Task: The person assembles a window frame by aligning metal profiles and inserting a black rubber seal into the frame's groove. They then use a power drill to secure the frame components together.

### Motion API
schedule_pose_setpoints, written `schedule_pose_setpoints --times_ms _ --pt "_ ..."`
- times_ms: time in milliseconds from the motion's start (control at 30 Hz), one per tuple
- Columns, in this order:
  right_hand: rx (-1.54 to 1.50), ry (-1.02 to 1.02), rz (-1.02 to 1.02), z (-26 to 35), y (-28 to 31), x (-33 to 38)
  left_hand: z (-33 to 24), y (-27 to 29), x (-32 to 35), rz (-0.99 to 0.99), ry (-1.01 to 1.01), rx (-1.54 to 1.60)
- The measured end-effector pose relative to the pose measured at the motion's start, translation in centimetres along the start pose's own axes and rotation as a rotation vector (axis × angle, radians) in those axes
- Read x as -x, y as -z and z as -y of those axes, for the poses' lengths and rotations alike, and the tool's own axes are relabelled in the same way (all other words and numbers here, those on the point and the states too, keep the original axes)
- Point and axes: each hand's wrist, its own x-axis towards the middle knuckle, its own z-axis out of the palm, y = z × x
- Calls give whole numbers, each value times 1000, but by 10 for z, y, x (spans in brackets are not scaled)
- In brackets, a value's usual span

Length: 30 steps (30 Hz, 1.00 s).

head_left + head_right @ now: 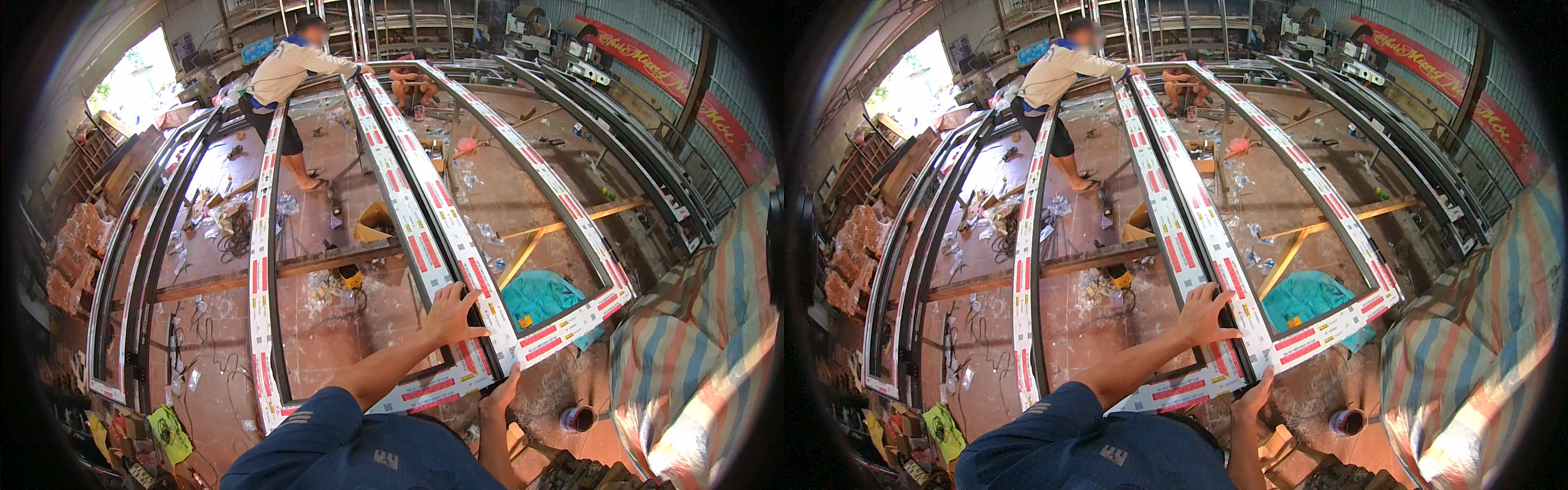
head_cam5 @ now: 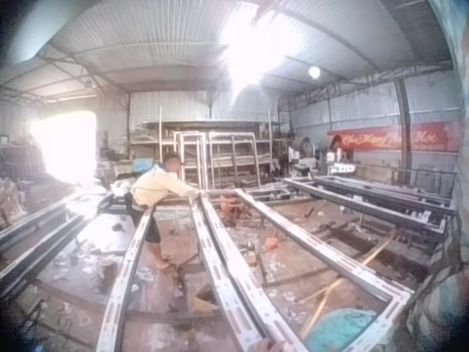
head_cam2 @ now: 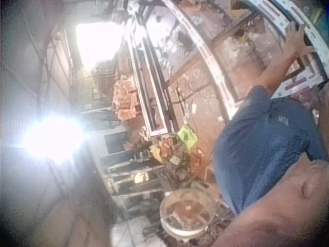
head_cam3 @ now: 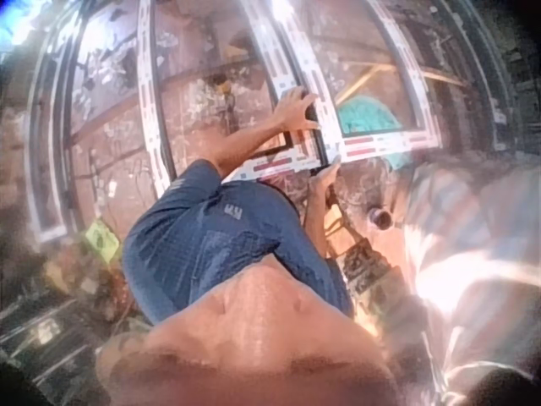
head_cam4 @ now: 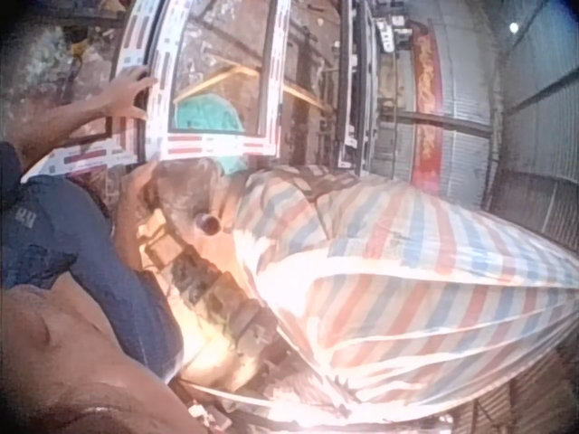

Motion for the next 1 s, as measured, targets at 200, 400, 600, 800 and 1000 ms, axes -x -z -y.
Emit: schedule_pose_setpoints --times_ms 200,400,600,800,1000 --pt "18 -26 1 6 -5 3 -1 4 0 23 15 16" --pt "-6 -40 37 12 -15 7 5 5 11 -44 59 47" --pt "-29 27 93 10 -11 8 17 2 106 193 707 878" --pt "70 99 121 33 -15 7 13 -7 108 935 495 697" --pt "-30 33 36 50 -40 20 -24 80 92 902 481 524"
